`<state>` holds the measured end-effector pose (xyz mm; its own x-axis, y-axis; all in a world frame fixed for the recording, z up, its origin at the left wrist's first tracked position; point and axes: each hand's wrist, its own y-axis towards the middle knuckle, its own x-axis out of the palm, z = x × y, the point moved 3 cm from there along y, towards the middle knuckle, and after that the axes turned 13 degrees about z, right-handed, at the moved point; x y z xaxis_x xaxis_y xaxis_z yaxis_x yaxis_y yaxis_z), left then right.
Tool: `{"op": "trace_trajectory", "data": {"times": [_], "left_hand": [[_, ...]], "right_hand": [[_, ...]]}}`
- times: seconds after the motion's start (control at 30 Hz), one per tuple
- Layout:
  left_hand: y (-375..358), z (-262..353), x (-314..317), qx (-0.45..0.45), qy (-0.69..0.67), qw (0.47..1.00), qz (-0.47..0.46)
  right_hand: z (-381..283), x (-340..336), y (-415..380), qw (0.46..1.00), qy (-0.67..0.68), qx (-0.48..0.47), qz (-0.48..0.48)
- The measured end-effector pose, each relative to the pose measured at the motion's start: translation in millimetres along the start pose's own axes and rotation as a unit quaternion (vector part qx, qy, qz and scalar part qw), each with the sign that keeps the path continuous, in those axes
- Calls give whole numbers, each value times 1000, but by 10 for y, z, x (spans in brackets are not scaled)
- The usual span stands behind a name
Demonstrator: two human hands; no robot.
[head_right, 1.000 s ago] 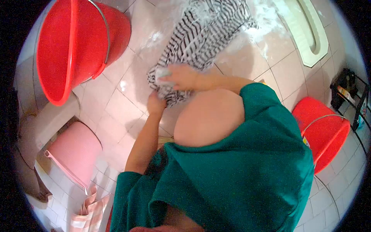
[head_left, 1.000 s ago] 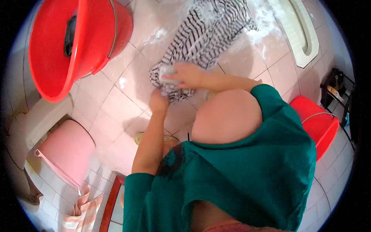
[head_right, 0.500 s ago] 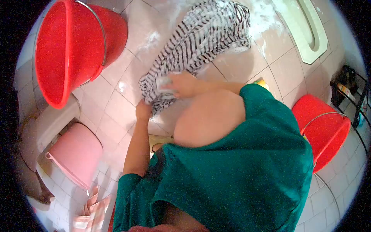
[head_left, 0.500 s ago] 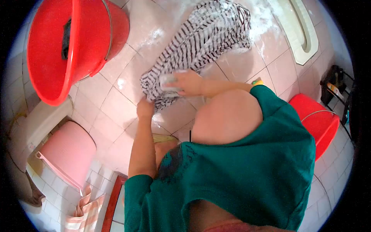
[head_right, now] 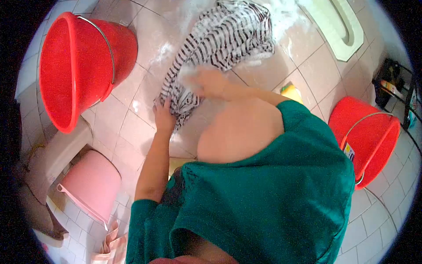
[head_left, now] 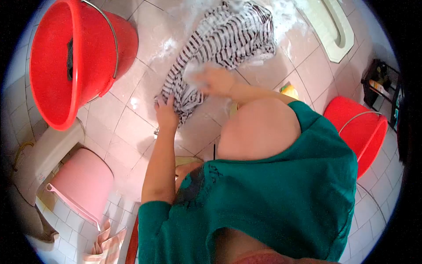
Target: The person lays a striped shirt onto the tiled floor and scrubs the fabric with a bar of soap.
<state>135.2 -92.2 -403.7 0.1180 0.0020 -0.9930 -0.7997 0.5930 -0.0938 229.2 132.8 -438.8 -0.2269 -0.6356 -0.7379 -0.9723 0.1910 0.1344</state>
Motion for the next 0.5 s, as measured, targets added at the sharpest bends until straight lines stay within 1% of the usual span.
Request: {"op": "trace_trajectory", "data": {"times": [0.03, 0.07, 0.1, 0.13, 0.17, 0.2, 0.23, 0.27, 0.33, 0.4, 0.43, 0.47, 0.5], "left_hand": [[51, 16, 58, 55, 20, 997, -59], [150, -1, 74, 61, 20, 997, -49], [153, -56, 85, 35, 8, 995, -89], [30, -122, 58, 7, -1, 990, -141], [-90, -134, 28, 7, 3, 989, -147], [-136, -154, 37, -15, -15, 989, -147], [-119, -179, 77, -34, -33, 988, -145], [-112, -184, 163, -53, -16, 988, -146], [-115, -183, 219, -58, -22, 987, -146], [-78, -173, 227, -51, -20, 988, -148], [-55, -176, 254, -43, -12, 987, -153], [-27, -159, 225, -45, -11, 987, -154], [-10, -125, 151, -56, 4, 983, -176]], "right_hand": [[-205, 53, -93, 989, 14, -142, -26], [12, -54, -37, 999, -12, -44, -9], [279, -216, -33, 998, -31, 56, 4], [911, -291, 14, 944, -222, 231, -71], [1250, -770, -76, 929, -245, 274, 55], [1570, -1257, -177, 900, -249, 305, 188], [1701, -1495, -191, 858, -275, 396, 176], [1701, -1516, -150, 855, -279, 397, 183], [1662, -1471, -84, 824, -276, 439, 228], [1378, -1095, 20, 865, -238, 355, 263], [1053, -784, 85, 896, -177, 321, 252], [448, -728, 187, 962, -65, 208, 163], [153, -274, 129, 990, 9, 64, 123]]}}
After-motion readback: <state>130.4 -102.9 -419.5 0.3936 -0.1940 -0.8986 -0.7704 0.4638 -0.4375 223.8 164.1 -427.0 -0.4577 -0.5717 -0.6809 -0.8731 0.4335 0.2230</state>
